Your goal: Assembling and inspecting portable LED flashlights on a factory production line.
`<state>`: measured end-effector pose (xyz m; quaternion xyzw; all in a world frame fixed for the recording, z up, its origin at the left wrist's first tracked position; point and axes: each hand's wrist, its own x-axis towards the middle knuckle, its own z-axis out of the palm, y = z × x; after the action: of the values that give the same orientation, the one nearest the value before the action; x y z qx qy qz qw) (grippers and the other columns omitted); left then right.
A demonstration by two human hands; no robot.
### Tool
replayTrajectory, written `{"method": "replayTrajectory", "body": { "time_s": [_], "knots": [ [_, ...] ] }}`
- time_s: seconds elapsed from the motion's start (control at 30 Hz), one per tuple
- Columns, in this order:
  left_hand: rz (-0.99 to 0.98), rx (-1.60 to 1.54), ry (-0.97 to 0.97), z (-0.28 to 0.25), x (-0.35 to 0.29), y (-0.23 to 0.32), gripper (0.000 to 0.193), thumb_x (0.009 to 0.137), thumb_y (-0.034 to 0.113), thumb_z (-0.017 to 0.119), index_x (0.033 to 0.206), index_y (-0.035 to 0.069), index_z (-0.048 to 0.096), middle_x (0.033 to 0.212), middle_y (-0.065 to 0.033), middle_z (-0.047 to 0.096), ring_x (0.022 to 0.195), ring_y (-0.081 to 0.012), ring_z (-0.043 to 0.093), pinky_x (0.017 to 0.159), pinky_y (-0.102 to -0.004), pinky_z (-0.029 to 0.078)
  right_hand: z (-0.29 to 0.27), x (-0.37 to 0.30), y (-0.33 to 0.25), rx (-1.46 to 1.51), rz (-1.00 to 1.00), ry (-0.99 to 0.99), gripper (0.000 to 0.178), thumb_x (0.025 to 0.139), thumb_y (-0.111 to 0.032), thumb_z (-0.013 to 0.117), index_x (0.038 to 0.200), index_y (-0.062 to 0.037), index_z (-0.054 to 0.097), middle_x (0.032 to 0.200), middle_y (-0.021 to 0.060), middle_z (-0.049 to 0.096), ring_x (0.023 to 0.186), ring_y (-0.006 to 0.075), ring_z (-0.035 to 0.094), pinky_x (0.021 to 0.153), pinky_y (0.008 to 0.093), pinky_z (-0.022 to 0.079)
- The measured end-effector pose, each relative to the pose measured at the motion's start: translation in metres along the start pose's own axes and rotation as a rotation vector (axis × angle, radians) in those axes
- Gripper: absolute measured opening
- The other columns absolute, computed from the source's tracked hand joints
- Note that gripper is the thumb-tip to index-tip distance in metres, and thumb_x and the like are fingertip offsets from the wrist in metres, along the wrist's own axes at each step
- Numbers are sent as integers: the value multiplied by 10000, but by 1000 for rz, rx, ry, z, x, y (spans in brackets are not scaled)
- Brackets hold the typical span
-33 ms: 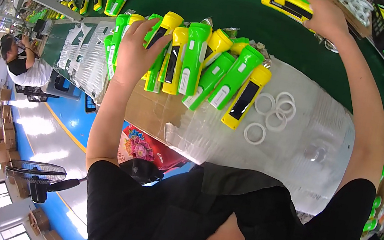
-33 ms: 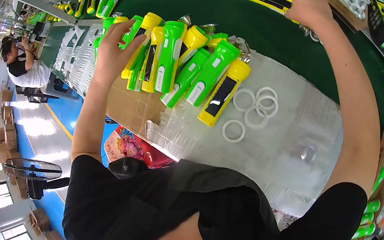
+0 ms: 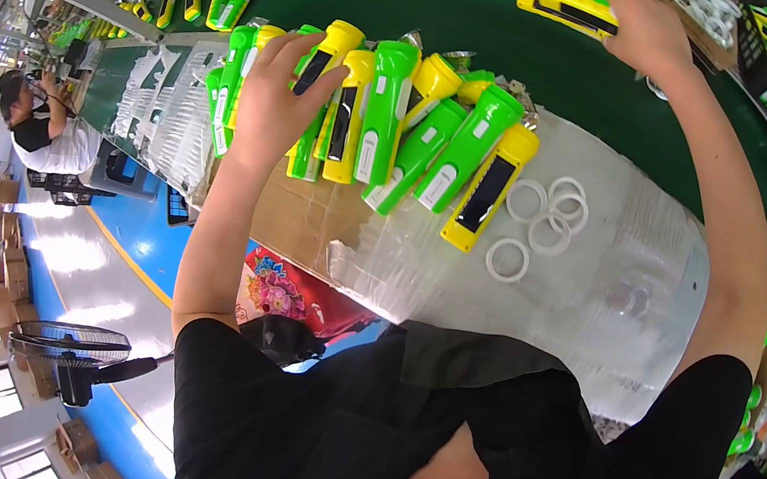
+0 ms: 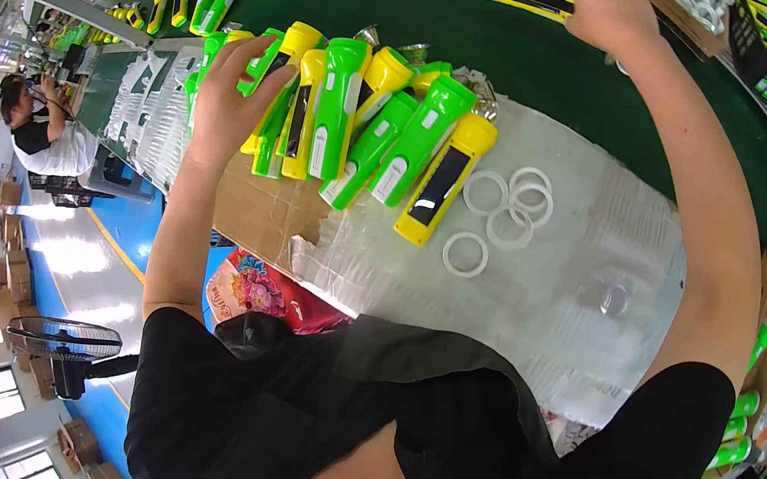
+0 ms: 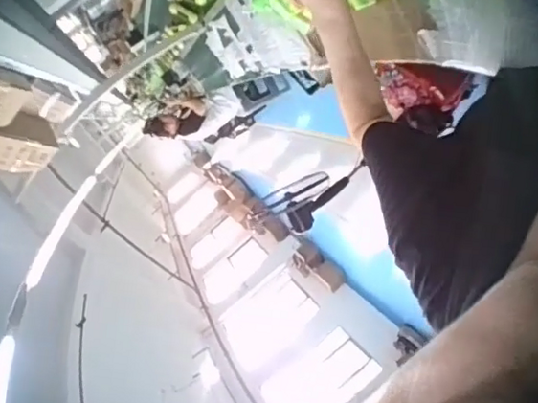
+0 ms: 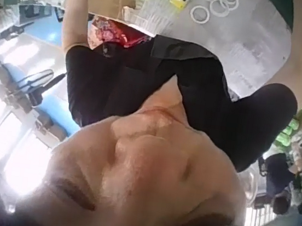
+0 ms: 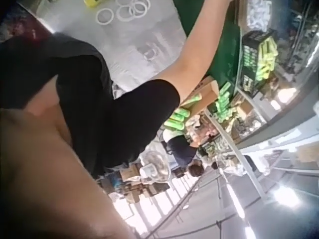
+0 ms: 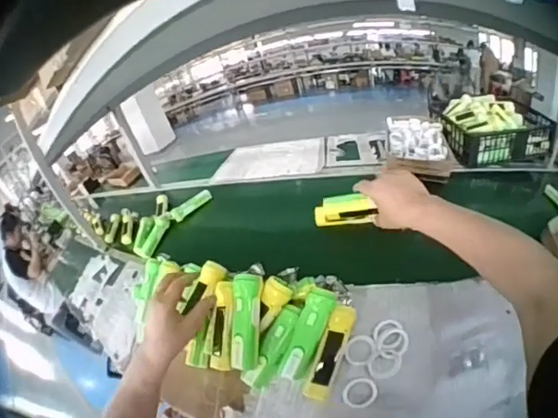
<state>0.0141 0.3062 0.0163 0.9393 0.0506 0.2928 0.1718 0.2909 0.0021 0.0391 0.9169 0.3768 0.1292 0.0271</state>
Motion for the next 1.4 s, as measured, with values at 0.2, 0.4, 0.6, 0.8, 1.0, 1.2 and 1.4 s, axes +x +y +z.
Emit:
{"method": "replayTrajectory", "body": {
  "time_s": [0.2, 0.4, 0.6, 0.8, 1.0, 1.2, 1.4],
  "knots": [
    [266, -150, 72, 21, 3, 53, 727, 681, 170, 836, 1312, 28, 504, 1309, -171, 530, 1179, -350, 538, 972, -403, 467, -94, -40, -42, -244, -398, 73, 422, 741, -143, 664, 1150, -121, 561, 884, 70, 647, 947, 259, 609, 698, 405, 518],
    [388, -196, 18, 29, 0, 95, 793, 655, 78, 765, 1378, 52, 439, 1150, -182, 588, 1017, -370, 585, 847, -438, 493, -107, -87, -91, 70, -758, 387, 442, 672, -50, 694, 1104, -109, 617, 995, 16, 643, 862, 210, 606, 645, 320, 537],
    [148, -92, 151, 24, -39, 37, 653, 744, 83, 737, 1341, 25, 478, 1022, -199, 618, 914, -369, 628, 775, -421, 521, -79, -87, -125, 170, -730, 639, 478, 645, -186, 765, 1092, -139, 601, 961, -37, 588, 917, 152, 562, 691, 267, 530],
    [37, -26, 207, 44, -37, -25, 406, 884, 181, 663, 1202, -54, 573, 1101, -268, 604, 1020, -423, 581, 887, -459, 470, -2, -39, -156, 246, -990, 253, 595, 706, -180, 736, 1277, -175, 571, 1252, 72, 559, 1236, 249, 472, 1144, 455, 275],
    [219, 98, 290, 55, -45, -13, 315, 916, 132, 643, 1179, -40, 618, 1193, -229, 608, 1090, -389, 571, 953, -452, 455, 39, -77, -143, 373, -927, 368, 466, 777, -125, 627, 1238, -193, 639, 1368, 108, 526, 1350, 292, 390, 1152, 526, 221],
    [143, 116, 353, 62, -48, -1, 331, 943, 178, 622, 1229, 11, 615, 1280, -215, 557, 1172, -365, 538, 976, -438, 454, 17, -150, -106, 465, -567, 542, 472, 749, -235, 714, 1207, -167, 626, 1402, 107, 468, 1339, 310, 386, 1118, 544, 275],
    [141, 11, 403, 46, -51, 38, 324, 941, 147, 627, 1215, -25, 606, 1235, -175, 589, 1109, -304, 576, 915, -376, 497, -17, -335, 37, 313, 264, 683, 438, 754, -153, 713, 1179, -138, 607, 1252, 94, 579, 1170, 300, 545, 958, 431, 465]
  ]
}}
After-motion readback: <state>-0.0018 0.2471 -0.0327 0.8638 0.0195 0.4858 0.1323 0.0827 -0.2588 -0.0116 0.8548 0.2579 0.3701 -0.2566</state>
